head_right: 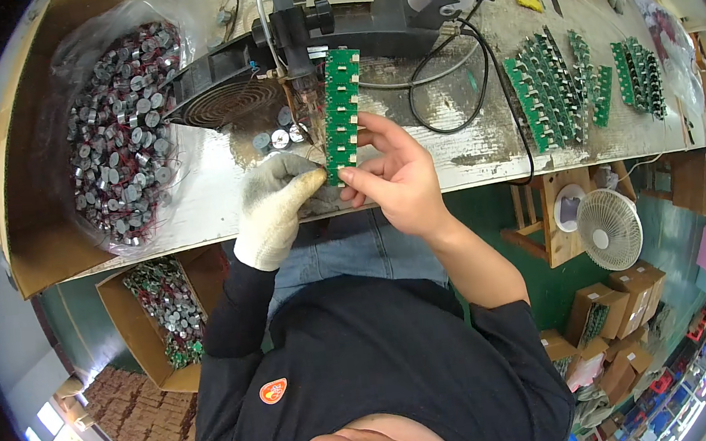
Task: Assembling electronic components onto a printed circuit board at a factory workbench.
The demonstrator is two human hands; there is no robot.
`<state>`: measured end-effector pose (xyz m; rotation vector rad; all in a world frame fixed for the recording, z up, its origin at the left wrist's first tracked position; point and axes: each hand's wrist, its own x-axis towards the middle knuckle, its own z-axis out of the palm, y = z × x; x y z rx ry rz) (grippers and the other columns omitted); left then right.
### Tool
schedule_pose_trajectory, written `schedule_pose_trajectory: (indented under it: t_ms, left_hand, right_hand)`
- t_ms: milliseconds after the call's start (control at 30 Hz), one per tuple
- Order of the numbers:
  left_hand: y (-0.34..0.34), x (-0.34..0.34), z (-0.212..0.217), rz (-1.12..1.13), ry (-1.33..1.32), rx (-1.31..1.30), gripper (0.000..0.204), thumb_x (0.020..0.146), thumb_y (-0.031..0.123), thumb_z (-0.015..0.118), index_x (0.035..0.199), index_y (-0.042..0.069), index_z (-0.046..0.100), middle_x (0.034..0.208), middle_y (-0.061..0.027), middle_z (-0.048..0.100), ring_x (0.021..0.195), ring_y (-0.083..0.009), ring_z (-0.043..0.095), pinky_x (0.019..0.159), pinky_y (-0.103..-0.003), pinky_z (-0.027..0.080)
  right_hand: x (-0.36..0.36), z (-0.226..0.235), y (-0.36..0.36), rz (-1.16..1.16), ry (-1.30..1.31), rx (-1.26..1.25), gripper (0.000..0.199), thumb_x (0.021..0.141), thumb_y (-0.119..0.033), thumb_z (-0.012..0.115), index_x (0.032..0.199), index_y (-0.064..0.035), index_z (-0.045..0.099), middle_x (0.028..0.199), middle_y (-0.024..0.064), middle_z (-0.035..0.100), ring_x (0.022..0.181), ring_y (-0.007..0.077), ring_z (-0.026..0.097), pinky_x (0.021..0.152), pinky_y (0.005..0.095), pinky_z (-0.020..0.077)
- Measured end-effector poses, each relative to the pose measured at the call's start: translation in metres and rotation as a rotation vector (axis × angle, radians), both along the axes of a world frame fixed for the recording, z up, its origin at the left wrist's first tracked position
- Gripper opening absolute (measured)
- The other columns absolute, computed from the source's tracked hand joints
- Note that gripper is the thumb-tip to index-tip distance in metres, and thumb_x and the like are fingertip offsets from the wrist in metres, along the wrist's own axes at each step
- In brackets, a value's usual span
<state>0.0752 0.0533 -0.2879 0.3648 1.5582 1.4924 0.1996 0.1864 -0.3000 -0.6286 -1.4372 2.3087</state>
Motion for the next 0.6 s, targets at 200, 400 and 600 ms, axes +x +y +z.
schedule_pose_trajectory:
  t_ms: [200, 400, 600]
  left_hand:
    - [0.0025, -0.0063, -0.0123, 0.019, 0.023, 0.03, 0.016, 0.084, 0.015, 0.067, 0.084, -0.002, 0.065, 0.075, -0.0031, 0.064, 0.067, -0.0079, 0.056, 0.059, -0.024, 0.045]
    - [0.006, -0.0047, -0.0058, 0.044, -0.022, 0.002, 0.016, 0.083, 0.014, 0.068, 0.083, -0.002, 0.066, 0.073, -0.0035, 0.064, 0.067, -0.0073, 0.056, 0.059, -0.023, 0.044]
    - [0.0054, -0.0072, -0.0023, 0.055, -0.045, 0.001, 0.016, 0.083, 0.014, 0.067, 0.086, -0.002, 0.066, 0.075, -0.0034, 0.064, 0.068, -0.007, 0.056, 0.06, -0.023, 0.044]
  right_hand:
    - [-0.0032, -0.0022, -0.001, -0.013, 0.055, -0.001, 0.06, 0.083, 0.013, 0.057, 0.138, -0.0006, 0.036, 0.12, 0.0195, 0.054, 0.072, 0.0196, 0.067, 0.055, 0.0252, 0.0531]
    - [-0.0027, -0.0027, -0.001, -0.039, 0.07, -0.012, 0.061, 0.082, 0.013, 0.057, 0.138, -0.0006, 0.036, 0.122, 0.0195, 0.054, 0.072, 0.0191, 0.067, 0.054, 0.0248, 0.0534]
    - [-0.0061, 0.0037, 0.0004, -0.032, 0.076, -0.004, 0.06, 0.082, 0.013, 0.058, 0.137, 0.0009, 0.036, 0.122, 0.0195, 0.054, 0.071, 0.0192, 0.067, 0.053, 0.0244, 0.0533]
